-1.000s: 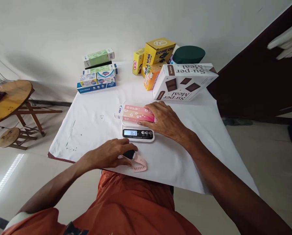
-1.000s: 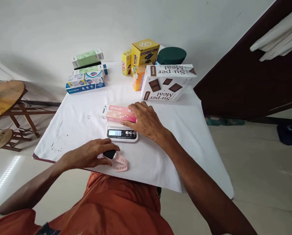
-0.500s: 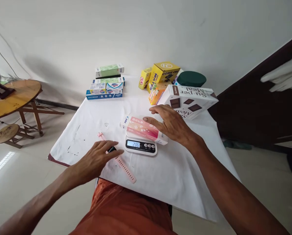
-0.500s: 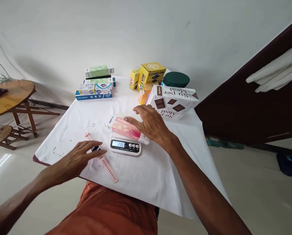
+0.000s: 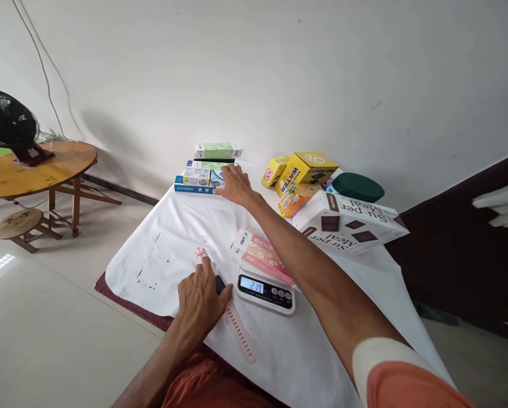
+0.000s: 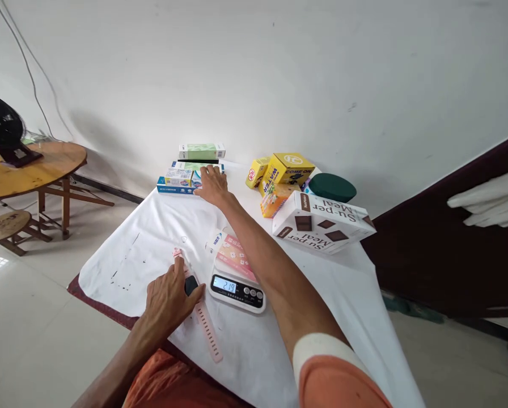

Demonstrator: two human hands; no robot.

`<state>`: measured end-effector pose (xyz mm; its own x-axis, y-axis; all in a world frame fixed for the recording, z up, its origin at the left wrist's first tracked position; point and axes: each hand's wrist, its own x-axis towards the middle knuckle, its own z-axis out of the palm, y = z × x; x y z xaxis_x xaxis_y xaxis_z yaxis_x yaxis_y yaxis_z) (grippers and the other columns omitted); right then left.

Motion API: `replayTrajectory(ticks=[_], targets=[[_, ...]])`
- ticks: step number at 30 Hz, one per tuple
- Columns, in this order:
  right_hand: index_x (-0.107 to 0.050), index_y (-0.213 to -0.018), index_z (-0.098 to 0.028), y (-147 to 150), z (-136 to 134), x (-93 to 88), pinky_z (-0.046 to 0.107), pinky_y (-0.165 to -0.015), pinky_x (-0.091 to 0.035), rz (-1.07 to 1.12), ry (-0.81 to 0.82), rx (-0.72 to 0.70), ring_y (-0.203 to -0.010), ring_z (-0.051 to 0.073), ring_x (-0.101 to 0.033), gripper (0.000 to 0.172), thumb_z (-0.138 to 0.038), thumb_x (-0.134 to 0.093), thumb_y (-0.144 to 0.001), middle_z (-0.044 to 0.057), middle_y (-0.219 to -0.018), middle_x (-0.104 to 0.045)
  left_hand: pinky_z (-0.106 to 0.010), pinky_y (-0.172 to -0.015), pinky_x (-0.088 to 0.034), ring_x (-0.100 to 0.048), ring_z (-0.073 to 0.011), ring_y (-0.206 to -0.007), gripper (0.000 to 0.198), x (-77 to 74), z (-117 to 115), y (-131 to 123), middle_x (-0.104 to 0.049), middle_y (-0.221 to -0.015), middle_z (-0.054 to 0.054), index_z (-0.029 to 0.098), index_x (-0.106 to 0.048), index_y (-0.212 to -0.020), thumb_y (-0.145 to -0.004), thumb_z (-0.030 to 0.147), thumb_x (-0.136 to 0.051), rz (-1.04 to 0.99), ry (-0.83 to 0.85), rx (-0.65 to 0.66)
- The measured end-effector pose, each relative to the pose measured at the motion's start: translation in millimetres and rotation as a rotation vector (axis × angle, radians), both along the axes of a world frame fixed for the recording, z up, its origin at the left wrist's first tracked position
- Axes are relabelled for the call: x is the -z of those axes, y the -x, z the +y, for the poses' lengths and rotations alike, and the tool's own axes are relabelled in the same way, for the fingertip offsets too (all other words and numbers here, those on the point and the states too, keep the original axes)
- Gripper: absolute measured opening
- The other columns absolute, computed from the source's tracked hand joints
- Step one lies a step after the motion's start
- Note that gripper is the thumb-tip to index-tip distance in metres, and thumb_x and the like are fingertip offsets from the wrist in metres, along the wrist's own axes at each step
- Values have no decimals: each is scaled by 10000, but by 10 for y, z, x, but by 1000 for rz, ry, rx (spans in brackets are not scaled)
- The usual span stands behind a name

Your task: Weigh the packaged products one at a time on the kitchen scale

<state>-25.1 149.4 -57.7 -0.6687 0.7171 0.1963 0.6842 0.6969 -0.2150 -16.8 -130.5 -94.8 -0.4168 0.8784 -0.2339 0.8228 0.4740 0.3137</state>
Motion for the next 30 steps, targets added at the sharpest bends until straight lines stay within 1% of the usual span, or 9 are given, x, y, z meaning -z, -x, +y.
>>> replayTrajectory(ticks=[3,6,8,10,13,16,20,25,30], targets=[[-546,-1344,-155,-41,127,18,616,-1034,-471,69,-28,-6,-1348,415,-497,584,-314,-780,-833,226,-1438,-566,-413,-849,-544,-742,-361,-1115,731,3,-28,48,-714,-1243,-206,88,-393,-1523,-990,524,-639,-46,3,-26],[-596,-1277,-193,-441,86,-24,543,-1004,-496,177,-19,-86,-1266,358,-562,473,-415,-731,-882,171,-1353,-632,-399,-793,-538,-761,-364,-1047,643,37,-13,64,-752,-1126,-168,133,-474,-1408,-957,542,-679,-100,59,-22],[-641,-1161,-208,-843,-90,-91,481,-948,-522,164,104,-104,-1112,302,-638,394,-483,-725,-892,126,-1207,-697,-382,-763,-528,-768,-353,-1015,532,71,8,62,-763,-1092,-152,161,-513,-1327,-964,522,-659,-117,77,-3],[-655,-1095,-213,-1261,-366,-150,434,-850,-548,110,257,-86,-1001,277,-672,425,-547,-762,-856,98,-1107,-724,-364,-742,-516,-772,-334,-1005,416,98,12,69,-763,-1105,-145,180,-527,-1275,-988,469,-606,-113,76,17],[-665,-1124,-225,-1754,-841,-138,438,-889,-558,25,350,-55,-1029,281,-689,499,-559,-833,-793,94,-1141,-730,-360,-704,-502,-774,-326,-964,349,112,-46,141,-766,-1090,-131,198,-534,-1227,-971,434,-566,-110,78,26],[-653,-1165,-222,-1996,-1214,6,480,-953,-548,-57,291,21,-1130,326,-663,569,-491,-903,-730,114,-1198,-714,-358,-667,-490,-759,-300,-819,357,102,-156,288,-766,-908,-56,234,-549,-1187,-917,466,-578,-194,37,11],[-629,-1189,-244,-2060,-1443,225,491,-897,-542,-92,144,106,-1100,331,-655,388,-360,-793,-857,117,-1161,-705,-339,-689,-515,-688,-232,-699,392,42,-260,463,-714,-771,4,256,-619,-1108,-839,539,-647,-373,-138,-47],[-623,-1198,-247,-2222,-1432,279,497,-897,-537,25,53,133,-1102,335,-651,352,-343,-745,-882,119,-1160,-708,-332,-689,-526,-688,-264,-790,517,-81,-336,556,-681,-742,-5,256,-688,-1098,-796,675,-705,-708,-144,-108],[-616,-1266,-248,-2797,-1314,277,540,-943,-537,162,-77,297,-1140,360,-644,417,-399,-713,-889,144,-1220,-701,-302,-709,-518,-649,-211,-793,464,-120,-438,611,-689,-860,-25,246,-613,-1233,-916,578,-681,-1068,-154,-105]])
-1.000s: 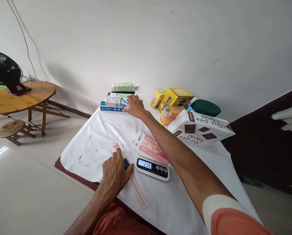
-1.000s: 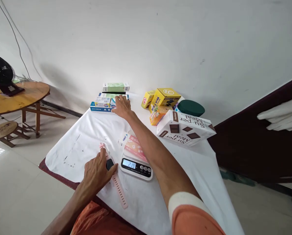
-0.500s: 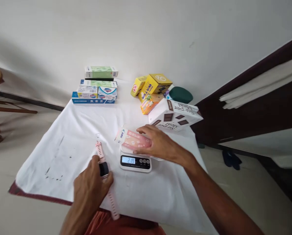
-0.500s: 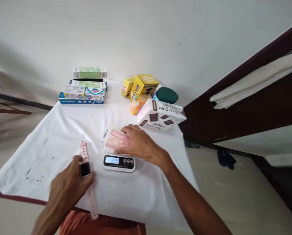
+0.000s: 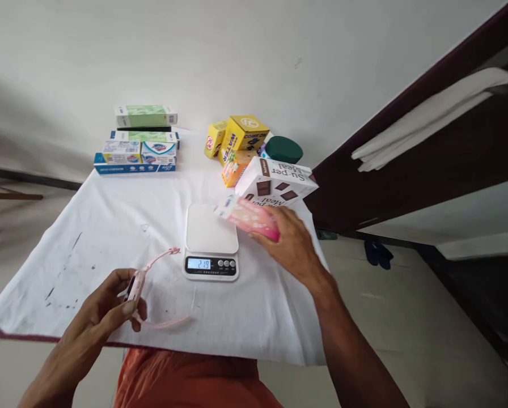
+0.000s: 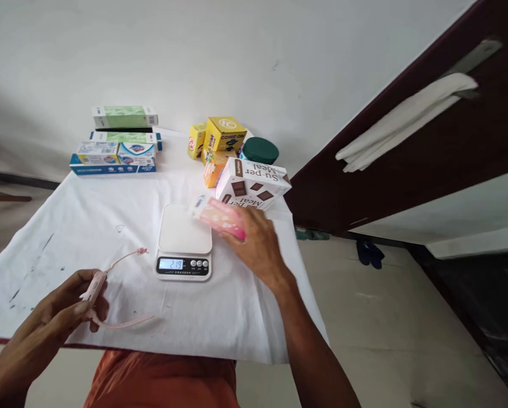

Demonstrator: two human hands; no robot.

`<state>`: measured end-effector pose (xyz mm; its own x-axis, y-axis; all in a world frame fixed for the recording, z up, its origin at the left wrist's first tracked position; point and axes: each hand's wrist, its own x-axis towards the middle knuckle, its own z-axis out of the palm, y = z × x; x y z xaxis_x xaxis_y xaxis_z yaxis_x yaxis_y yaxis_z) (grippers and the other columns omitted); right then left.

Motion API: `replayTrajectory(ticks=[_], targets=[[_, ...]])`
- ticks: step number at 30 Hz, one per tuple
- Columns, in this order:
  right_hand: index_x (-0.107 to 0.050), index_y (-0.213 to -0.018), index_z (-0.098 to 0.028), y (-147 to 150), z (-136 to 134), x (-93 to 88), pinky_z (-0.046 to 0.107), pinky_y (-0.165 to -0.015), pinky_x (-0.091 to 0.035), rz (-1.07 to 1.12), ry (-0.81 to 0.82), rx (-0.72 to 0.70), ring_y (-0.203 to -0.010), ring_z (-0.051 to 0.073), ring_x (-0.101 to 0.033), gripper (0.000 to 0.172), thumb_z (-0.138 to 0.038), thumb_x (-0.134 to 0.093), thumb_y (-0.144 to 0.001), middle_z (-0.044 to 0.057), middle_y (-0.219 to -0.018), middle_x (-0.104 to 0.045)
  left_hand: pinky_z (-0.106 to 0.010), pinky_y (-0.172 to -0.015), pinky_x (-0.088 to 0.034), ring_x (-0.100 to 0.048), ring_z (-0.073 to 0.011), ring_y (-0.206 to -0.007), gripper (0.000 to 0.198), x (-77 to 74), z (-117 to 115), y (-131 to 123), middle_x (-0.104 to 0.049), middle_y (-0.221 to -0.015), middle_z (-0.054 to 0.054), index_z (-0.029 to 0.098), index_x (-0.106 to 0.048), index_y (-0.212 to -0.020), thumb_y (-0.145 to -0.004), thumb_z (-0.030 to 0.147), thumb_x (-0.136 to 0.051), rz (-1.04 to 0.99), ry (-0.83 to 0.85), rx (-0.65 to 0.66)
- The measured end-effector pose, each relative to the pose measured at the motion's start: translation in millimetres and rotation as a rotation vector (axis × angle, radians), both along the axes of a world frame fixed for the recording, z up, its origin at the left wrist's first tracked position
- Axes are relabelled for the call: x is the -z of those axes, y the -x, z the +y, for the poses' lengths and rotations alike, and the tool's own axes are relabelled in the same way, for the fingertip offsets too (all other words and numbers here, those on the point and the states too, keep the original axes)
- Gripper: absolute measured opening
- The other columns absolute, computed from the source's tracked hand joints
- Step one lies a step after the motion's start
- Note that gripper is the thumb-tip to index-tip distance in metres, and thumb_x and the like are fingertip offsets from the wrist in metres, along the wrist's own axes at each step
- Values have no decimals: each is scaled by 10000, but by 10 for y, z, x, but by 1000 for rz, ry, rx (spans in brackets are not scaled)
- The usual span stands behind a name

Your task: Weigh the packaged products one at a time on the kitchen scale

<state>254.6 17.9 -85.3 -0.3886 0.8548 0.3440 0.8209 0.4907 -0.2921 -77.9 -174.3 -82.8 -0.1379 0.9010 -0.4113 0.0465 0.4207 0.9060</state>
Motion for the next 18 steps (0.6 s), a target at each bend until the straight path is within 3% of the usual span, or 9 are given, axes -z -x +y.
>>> replayTrajectory(ticks=[4,8,10,13,16,18], targets=[[-631,-1265,-260,-393,111,270,588,-946,-528,-3,18,139,-1116,397,-649,483,-532,-667,-867,150,-1190,-703,-246,-626,-482,-640,-160,-796,399,23,24,-143,-644,-999,-43,253,-531,-1308,-988,439,-678,-348,-135,158],[-631,-1270,-254,-480,210,631,608,-936,-528,8,53,202,-1121,419,-637,532,-586,-611,-856,171,-1187,-707,-196,-608,-438,-592,-96,-729,413,-17,144,-418,-599,-920,5,242,-520,-1266,-955,370,-759,-607,-226,244],[-625,-1289,-246,-485,229,717,631,-933,-519,-21,41,199,-1133,436,-626,540,-570,-605,-858,190,-1202,-706,-195,-612,-443,-572,-87,-710,464,-74,202,-524,-600,-898,20,247,-506,-1271,-926,346,-800,-700,-240,265],[-611,-1324,-236,-469,192,622,660,-886,-520,-140,15,151,-1126,471,-620,563,-567,-598,-869,219,-1224,-696,-212,-657,-470,-580,-92,-751,434,-162,273,-588,-614,-931,11,235,-521,-1249,-928,322,-801,-756,-283,240],[-612,-1338,-247,-270,122,283,654,-823,-532,-242,-77,118,-1058,478,-641,539,-563,-597,-902,223,-1176,-698,-269,-760,-497,-604,-93,-748,239,-196,337,-574,-593,-882,13,195,-561,-1143,-1003,320,-708,-755,-368,234],[-623,-1318,-280,53,127,6,605,-817,-555,-203,-118,37,-1014,424,-667,434,-519,-563,-961,183,-1149,-707,-285,-742,-486,-583,-74,-668,170,-181,379,-560,-561,-845,28,190,-576,-1105,-1029,311,-668,-773,-401,259]])
